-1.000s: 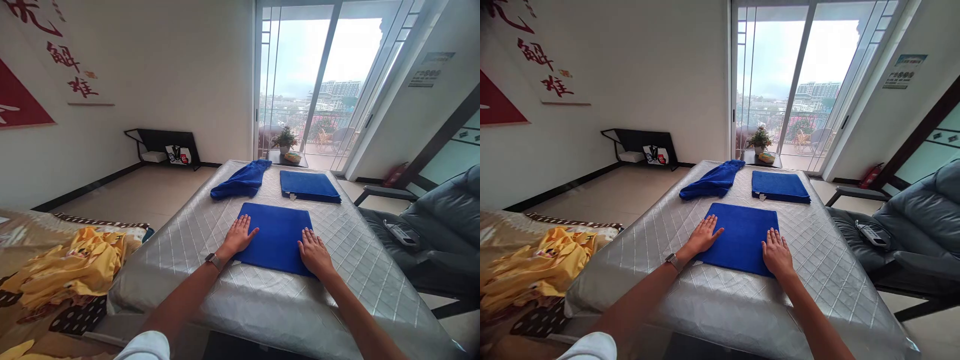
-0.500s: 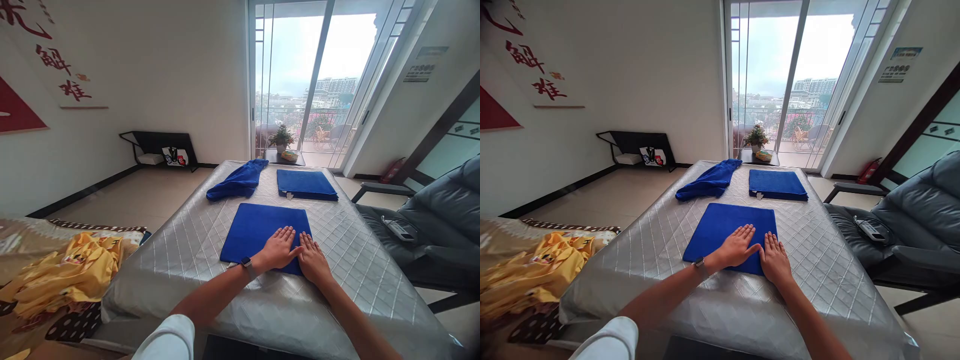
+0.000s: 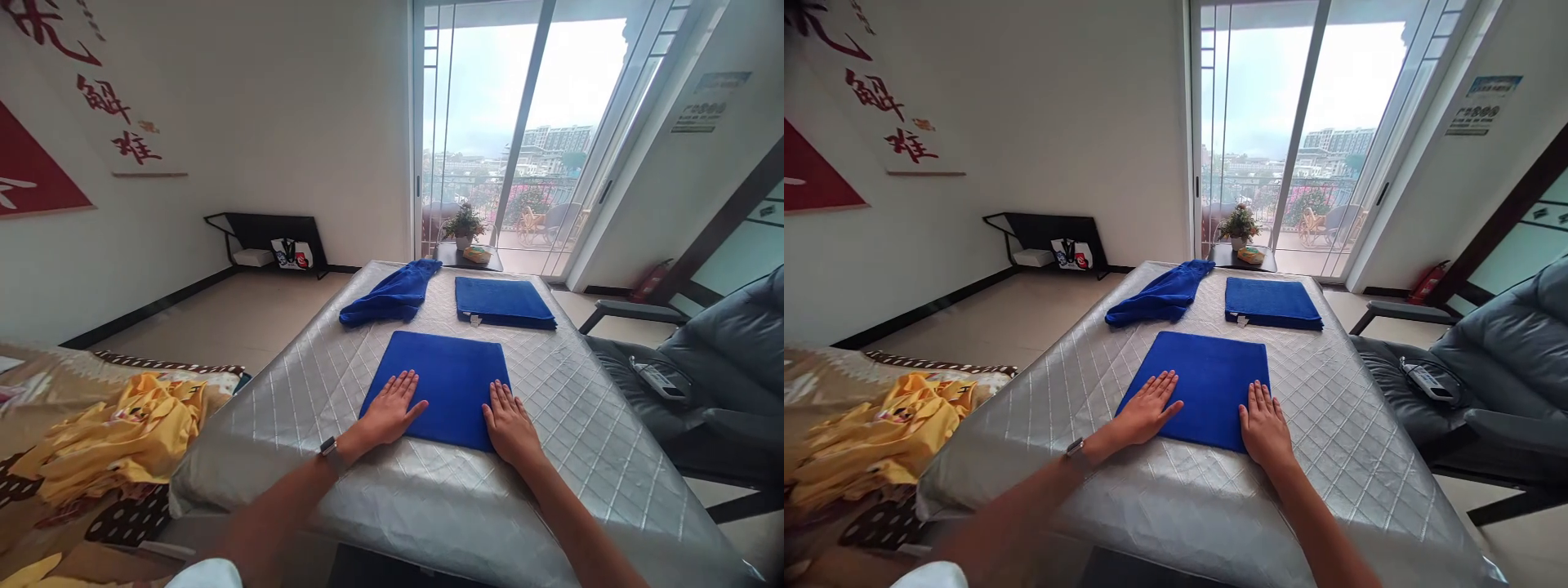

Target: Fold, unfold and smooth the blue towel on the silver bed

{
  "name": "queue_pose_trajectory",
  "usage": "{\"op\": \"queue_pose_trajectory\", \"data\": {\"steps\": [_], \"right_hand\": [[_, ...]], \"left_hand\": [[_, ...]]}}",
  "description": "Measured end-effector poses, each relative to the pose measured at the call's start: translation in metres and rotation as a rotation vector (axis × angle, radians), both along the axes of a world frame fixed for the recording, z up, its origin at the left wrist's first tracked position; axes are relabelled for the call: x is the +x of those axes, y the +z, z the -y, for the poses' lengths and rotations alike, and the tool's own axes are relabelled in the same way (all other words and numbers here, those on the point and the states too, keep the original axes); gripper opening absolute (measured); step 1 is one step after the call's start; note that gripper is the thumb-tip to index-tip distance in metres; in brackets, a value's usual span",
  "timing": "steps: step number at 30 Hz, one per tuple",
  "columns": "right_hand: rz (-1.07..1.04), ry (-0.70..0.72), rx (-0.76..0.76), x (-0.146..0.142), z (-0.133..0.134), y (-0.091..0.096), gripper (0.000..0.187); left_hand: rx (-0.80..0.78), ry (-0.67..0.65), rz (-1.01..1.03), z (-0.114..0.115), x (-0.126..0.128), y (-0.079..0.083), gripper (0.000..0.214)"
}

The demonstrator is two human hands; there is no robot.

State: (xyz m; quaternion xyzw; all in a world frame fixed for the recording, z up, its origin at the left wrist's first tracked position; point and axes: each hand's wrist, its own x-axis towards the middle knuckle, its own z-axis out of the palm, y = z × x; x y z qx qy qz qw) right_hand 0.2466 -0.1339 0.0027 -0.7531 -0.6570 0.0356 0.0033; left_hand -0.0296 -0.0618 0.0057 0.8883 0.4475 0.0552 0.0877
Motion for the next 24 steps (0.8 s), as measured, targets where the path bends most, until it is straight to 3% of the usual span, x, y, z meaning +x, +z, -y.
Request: {"op": "queue_pose_trajectory", "data": {"steps": [2, 5, 11, 16, 20, 24], "right_hand": [[0.015, 0.002, 0.0, 0.0, -0.001, -0.001, 0.064], [0.046, -0.001, 0.002, 0.0, -0.001, 0.0, 0.063], [0.104, 0.01, 0.024, -0.006, 0.014, 0.006, 0.063], [0.058, -0.014, -0.001, -0.016, 0.037, 0.0, 0.065], [0.006, -0.034, -0.017, -0.019, 0.041, -0.004, 0.064], [0.002, -0.024, 0.019, -0.017, 0.04, -0.005, 0.064]], "left_hand": [[0.003, 0.057, -0.023, 0.002, -0.024, -0.001, 0.083], [0.015, 0.079, -0.025, 0.007, -0.039, -0.004, 0.085], [0.058, 0.099, 0.006, 0.011, -0.034, -0.008, 0.084], [0.037, 0.109, -0.024, 0.01, -0.036, -0.003, 0.087], [0.058, 0.123, -0.015, 0.015, -0.014, 0.004, 0.089], [0.049, -0.097, 0.055, 0.03, 0.045, 0.008, 0.084]]}}
